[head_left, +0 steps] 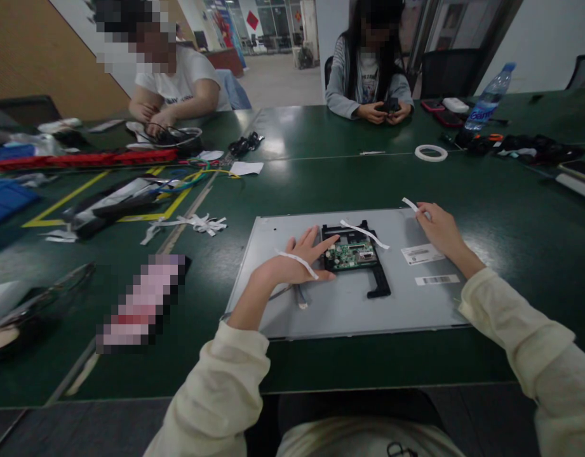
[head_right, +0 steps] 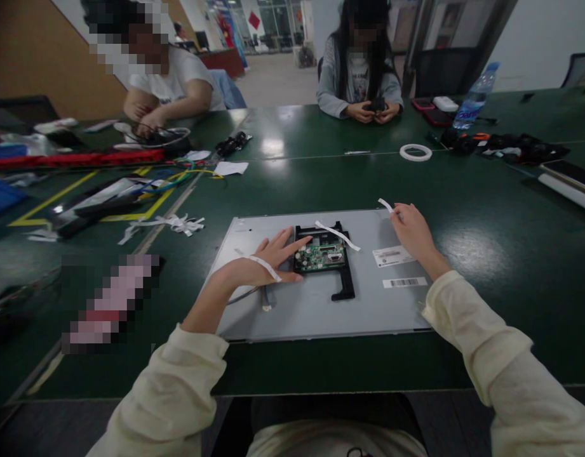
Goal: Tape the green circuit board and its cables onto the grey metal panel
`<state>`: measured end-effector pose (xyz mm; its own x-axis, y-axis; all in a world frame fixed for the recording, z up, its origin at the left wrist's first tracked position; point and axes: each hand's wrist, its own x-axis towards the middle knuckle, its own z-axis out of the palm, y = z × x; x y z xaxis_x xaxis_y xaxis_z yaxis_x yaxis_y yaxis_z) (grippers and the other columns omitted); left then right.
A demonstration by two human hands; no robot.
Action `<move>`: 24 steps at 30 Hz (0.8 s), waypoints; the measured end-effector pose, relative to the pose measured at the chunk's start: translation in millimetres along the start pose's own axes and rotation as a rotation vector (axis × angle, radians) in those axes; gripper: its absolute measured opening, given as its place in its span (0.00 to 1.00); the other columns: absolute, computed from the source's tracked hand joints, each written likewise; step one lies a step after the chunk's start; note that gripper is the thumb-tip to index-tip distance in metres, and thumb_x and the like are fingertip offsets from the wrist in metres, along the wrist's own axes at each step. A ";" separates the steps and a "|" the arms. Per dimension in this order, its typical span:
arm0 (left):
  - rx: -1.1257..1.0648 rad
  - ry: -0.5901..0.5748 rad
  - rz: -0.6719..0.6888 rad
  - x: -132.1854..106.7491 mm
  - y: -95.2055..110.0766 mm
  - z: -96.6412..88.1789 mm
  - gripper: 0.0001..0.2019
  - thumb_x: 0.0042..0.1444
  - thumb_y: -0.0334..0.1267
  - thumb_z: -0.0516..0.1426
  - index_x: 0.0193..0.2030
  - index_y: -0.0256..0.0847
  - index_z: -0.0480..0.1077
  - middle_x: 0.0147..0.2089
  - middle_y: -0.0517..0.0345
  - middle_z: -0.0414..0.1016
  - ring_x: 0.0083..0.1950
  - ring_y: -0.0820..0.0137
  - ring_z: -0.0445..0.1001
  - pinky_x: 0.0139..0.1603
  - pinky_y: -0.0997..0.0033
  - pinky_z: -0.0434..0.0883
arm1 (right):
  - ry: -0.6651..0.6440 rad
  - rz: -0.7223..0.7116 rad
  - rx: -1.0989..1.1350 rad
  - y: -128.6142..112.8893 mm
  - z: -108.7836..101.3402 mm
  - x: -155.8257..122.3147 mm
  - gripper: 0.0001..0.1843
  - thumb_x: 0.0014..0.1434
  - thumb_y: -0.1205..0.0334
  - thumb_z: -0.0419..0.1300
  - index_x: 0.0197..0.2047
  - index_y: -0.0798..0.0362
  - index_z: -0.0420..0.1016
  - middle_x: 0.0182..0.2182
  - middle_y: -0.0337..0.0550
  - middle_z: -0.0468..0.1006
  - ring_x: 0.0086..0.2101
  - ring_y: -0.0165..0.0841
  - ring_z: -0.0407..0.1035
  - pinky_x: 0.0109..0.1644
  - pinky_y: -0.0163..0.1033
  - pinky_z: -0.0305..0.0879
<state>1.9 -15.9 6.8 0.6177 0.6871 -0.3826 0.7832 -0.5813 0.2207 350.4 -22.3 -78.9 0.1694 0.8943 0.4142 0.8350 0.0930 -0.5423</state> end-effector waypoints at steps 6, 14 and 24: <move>0.004 -0.017 0.018 -2.6 0.7 -3.9 0.43 0.53 0.56 0.55 0.70 0.52 0.36 0.73 0.50 0.25 0.72 0.52 0.28 0.67 0.42 0.40 | 0.002 -0.014 -0.009 -3.0 -0.8 -0.3 0.11 0.60 0.60 0.47 0.33 0.52 0.68 0.46 0.51 0.74 0.50 0.41 0.66 0.57 0.53 0.56; -0.002 0.126 -0.001 -0.1 5.0 -0.3 0.49 0.48 0.61 0.57 0.70 0.47 0.36 0.73 0.43 0.27 0.71 0.47 0.33 0.65 0.39 0.43 | -0.005 -0.052 0.067 -26.5 -16.1 -4.6 0.13 0.63 0.56 0.47 0.40 0.51 0.69 0.48 0.48 0.73 0.48 0.39 0.67 0.53 0.48 0.61; 0.007 0.518 0.090 35.5 34.7 13.1 0.24 0.67 0.45 0.36 0.65 0.42 0.52 0.67 0.53 0.57 0.69 0.68 0.50 0.69 0.53 0.40 | -0.330 0.018 0.729 -82.7 -18.5 -28.1 0.14 0.63 0.49 0.50 0.40 0.50 0.69 0.43 0.43 0.75 0.44 0.33 0.70 0.46 0.41 0.67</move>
<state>50.0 -17.4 -10.8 0.6382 0.7585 0.1317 0.7258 -0.6499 0.2255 286.3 -63.3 -32.2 -0.0788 0.9712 0.2250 0.2620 0.2380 -0.9353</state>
